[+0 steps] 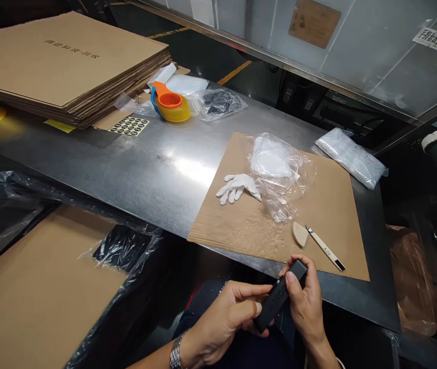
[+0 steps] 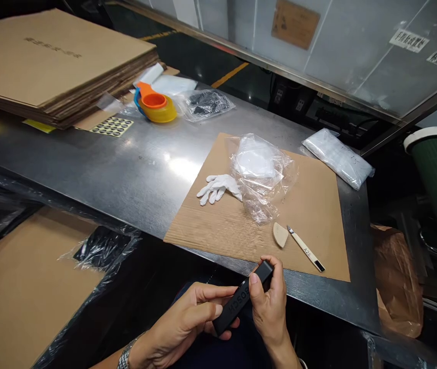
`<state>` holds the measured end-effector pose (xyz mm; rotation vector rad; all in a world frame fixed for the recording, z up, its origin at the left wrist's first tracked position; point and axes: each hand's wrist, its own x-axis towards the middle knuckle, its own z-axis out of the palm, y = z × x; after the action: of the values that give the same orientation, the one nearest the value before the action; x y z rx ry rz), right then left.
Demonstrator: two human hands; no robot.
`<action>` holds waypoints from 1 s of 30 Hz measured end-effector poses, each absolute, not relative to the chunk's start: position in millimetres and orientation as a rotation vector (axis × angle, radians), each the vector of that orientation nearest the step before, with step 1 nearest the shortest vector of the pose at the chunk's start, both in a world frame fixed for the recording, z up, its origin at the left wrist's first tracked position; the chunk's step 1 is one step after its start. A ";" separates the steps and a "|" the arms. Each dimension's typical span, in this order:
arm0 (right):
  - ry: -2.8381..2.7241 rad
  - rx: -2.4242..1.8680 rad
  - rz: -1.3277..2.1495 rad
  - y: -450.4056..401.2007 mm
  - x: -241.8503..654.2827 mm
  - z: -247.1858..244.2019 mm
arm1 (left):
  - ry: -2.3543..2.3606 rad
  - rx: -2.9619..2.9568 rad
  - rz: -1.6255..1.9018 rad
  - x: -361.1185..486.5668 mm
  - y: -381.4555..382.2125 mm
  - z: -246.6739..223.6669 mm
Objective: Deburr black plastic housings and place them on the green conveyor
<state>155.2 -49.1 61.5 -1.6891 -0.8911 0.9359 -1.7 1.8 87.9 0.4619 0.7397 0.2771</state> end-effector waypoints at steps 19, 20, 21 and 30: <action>-0.913 -1.721 0.899 -51.2 155.3 56.9 | 0.807 0.398 0.297 2.1 -3.6 86.3; -0.879 -1.686 0.934 -50.8 155.3 57.0 | 0.795 0.396 0.290 1.5 -3.7 86.3; -0.846 -1.647 0.970 -50.4 155.3 56.9 | 0.786 0.392 0.287 0.8 -3.7 86.2; -0.547 -1.466 1.169 -46.1 155.5 48.7 | 0.797 0.444 0.274 -1.2 -3.4 90.8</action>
<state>155.5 -46.1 48.7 -1.4655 -0.5467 1.1690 -1.2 -3.4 90.8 0.4436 0.7974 0.2743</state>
